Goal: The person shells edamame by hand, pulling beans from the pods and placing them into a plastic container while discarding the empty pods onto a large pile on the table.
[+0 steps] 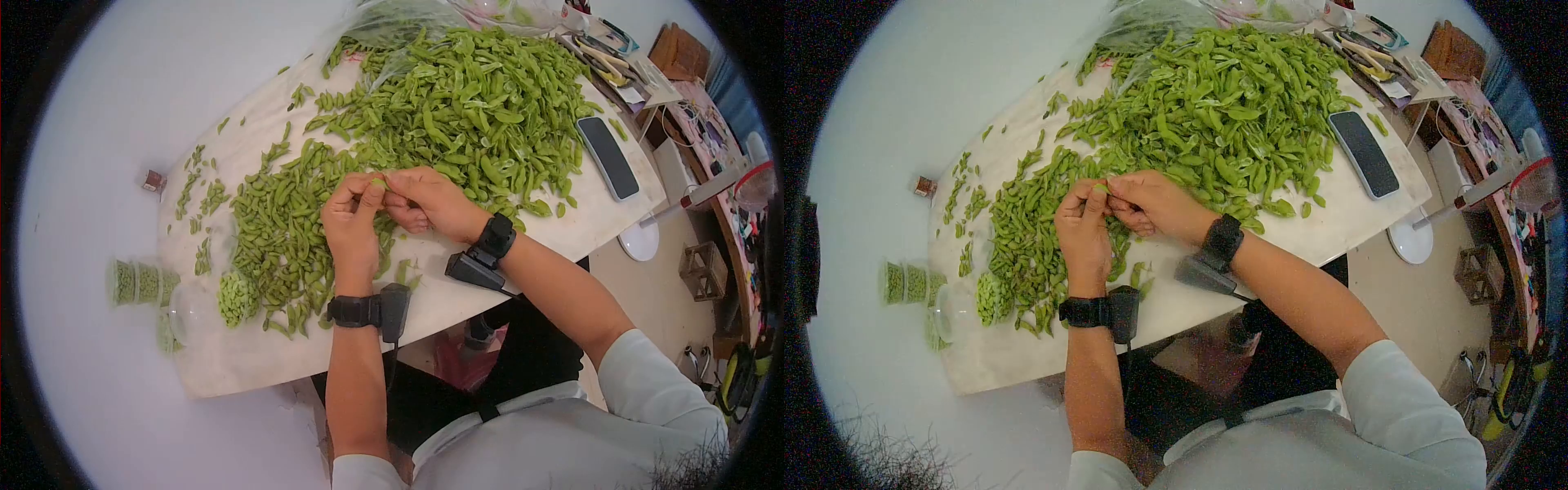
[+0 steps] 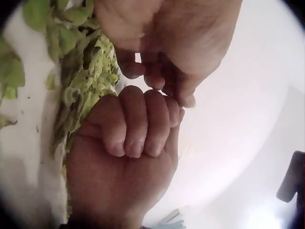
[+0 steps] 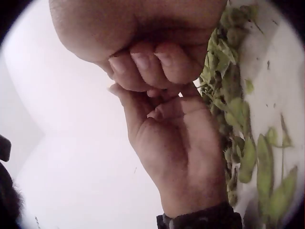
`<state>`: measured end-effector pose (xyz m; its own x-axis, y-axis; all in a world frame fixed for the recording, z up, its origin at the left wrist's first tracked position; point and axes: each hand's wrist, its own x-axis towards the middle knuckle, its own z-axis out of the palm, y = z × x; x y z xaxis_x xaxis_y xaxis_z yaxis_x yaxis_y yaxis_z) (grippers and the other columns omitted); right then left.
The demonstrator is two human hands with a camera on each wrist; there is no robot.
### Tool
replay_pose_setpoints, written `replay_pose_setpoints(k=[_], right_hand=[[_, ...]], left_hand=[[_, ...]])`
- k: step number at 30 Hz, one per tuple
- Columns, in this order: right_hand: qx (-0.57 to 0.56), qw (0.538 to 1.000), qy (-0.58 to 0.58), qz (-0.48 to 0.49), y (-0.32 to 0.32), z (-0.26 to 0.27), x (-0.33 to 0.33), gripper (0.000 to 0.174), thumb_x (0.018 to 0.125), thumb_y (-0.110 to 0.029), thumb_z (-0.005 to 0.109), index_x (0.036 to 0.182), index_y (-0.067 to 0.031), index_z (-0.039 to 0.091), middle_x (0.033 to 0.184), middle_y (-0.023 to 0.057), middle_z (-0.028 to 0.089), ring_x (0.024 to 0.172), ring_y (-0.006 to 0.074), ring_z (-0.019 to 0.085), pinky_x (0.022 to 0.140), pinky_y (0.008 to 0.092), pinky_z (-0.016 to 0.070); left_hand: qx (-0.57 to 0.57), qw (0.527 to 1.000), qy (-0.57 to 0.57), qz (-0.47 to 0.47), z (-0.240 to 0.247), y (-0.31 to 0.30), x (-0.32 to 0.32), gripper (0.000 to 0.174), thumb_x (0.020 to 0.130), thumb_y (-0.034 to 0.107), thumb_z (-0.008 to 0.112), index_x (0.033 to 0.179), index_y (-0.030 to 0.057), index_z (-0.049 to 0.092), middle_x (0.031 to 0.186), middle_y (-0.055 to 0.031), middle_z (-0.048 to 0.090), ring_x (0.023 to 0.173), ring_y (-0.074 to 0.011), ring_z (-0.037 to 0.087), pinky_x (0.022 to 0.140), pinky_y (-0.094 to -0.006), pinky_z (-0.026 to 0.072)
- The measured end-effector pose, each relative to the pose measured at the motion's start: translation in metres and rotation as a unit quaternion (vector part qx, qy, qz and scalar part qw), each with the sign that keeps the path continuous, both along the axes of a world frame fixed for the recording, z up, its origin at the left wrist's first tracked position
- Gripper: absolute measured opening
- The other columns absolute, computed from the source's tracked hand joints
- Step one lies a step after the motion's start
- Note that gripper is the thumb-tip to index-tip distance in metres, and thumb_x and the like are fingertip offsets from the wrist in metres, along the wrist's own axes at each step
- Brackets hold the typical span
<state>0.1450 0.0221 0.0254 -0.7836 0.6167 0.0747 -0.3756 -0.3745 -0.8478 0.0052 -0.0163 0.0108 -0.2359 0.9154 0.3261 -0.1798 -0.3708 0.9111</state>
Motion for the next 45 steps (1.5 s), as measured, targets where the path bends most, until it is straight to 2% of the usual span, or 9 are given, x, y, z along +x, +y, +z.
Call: replay_pose_setpoints(k=[7, 10, 13, 16, 20, 32, 34, 41, 45], right_hand=[[-0.06, 0.995, 0.039, 0.066, 0.005, -0.006, 0.001, 0.039, 0.097, -0.038, 0.039, 0.068, -0.0124, 0.04, 0.05, -0.0058, 0.032, 0.041, 0.0052, 0.027, 0.04, 0.0218, 0.024], [-0.048, 0.998, 0.03, 0.042, 0.001, -0.002, 0.0, 0.037, 0.097, -0.037, 0.041, 0.071, -0.0108, 0.045, 0.05, -0.005, 0.036, 0.041, 0.0049, 0.03, 0.04, 0.0217, 0.0264], [0.111, 0.989, -0.083, -0.054, -0.001, 0.001, -0.002, 0.037, 0.097, -0.035, 0.043, 0.074, -0.0069, 0.052, 0.053, -0.0039, 0.042, 0.044, 0.0047, 0.035, 0.042, 0.0211, 0.0297], [0.138, 0.983, -0.06, -0.103, 0.002, -0.005, -0.005, 0.038, 0.096, -0.032, 0.044, 0.075, -0.0033, 0.057, 0.056, -0.0029, 0.047, 0.046, 0.0046, 0.038, 0.045, 0.0208, 0.0318], [0.147, 0.98, -0.084, -0.103, 0.003, -0.004, -0.002, 0.042, 0.096, -0.032, 0.043, 0.07, -0.002, 0.057, 0.054, -0.002, 0.047, 0.047, 0.005, 0.038, 0.045, 0.0213, 0.0312], [0.173, 0.972, -0.098, -0.125, 0.0, -0.003, -0.002, 0.043, 0.095, -0.03, 0.045, 0.064, -0.0033, 0.056, 0.054, -0.0013, 0.048, 0.048, 0.0056, 0.04, 0.045, 0.0225, 0.032], [0.234, 0.955, -0.129, -0.13, 0.001, -0.007, -0.003, 0.042, 0.095, -0.029, 0.045, 0.064, -0.0033, 0.055, 0.055, -0.0017, 0.049, 0.05, 0.0058, 0.041, 0.046, 0.0224, 0.0331], [0.134, 0.973, -0.087, -0.169, -0.002, -0.005, -0.003, 0.041, 0.095, -0.028, 0.046, 0.064, -0.0021, 0.055, 0.055, -0.0018, 0.051, 0.049, 0.0057, 0.042, 0.046, 0.0229, 0.0338], [0.143, 0.966, -0.097, -0.19, -0.001, -0.004, 0.0, 0.042, 0.094, -0.027, 0.046, 0.062, -0.0019, 0.054, 0.054, -0.002, 0.05, 0.048, 0.0055, 0.041, 0.045, 0.0238, 0.0333]], left_hand=[[0.005, 0.998, -0.048, -0.039, 0.004, 0.0, 0.002, 0.012, 0.088, 0.011, 0.06, 0.084, -0.0005, 0.06, 0.083, -0.0014, 0.057, 0.069, -0.0079, 0.049, 0.063, -0.0212, 0.0398], [-0.001, 0.995, -0.078, -0.058, 0.006, -0.002, 0.002, 0.012, 0.089, 0.011, 0.058, 0.084, 0.0, 0.059, 0.081, -0.0012, 0.057, 0.067, -0.0079, 0.049, 0.061, -0.0209, 0.0398], [-0.006, 0.995, -0.078, -0.061, 0.006, -0.001, 0.001, 0.013, 0.09, 0.014, 0.058, 0.086, 0.0015, 0.058, 0.079, -0.0018, 0.056, 0.067, -0.0093, 0.048, 0.062, -0.0224, 0.0387], [-0.012, 0.996, -0.062, -0.063, 0.005, -0.002, 0.002, 0.015, 0.09, 0.016, 0.058, 0.087, 0.002, 0.057, 0.078, -0.002, 0.055, 0.066, -0.0102, 0.047, 0.062, -0.0232, 0.0377], [-0.013, 0.996, -0.037, -0.086, 0.003, -0.001, -0.002, 0.015, 0.09, 0.016, 0.057, 0.09, 0.0013, 0.057, 0.076, -0.0019, 0.054, 0.066, -0.0103, 0.048, 0.062, -0.023, 0.038], [-0.073, 0.975, -0.174, -0.115, 0.009, -0.005, 0.006, 0.012, 0.091, 0.016, 0.056, 0.088, 0.0052, 0.054, 0.074, -0.0005, 0.055, 0.064, -0.0082, 0.053, 0.059, -0.0203, 0.0423], [-0.06, 0.981, -0.138, -0.119, 0.005, -0.002, 0.002, 0.01, 0.091, 0.015, 0.056, 0.087, 0.0053, 0.053, 0.075, -0.0006, 0.055, 0.063, -0.0082, 0.053, 0.058, -0.0202, 0.0428], [-0.077, 0.985, -0.096, -0.12, 0.007, -0.003, 0.003, 0.008, 0.087, 0.008, 0.059, 0.089, 0.0041, 0.052, 0.082, -0.0018, 0.057, 0.066, -0.0083, 0.055, 0.058, -0.0209, 0.0452], [-0.025, 0.999, 0.012, -0.03, 0.015, -0.006, 0.013, 0.013, 0.086, 0.008, 0.062, 0.094, 0.0024, 0.054, 0.084, -0.002, 0.057, 0.068, -0.0079, 0.055, 0.059, -0.0208, 0.0448]])
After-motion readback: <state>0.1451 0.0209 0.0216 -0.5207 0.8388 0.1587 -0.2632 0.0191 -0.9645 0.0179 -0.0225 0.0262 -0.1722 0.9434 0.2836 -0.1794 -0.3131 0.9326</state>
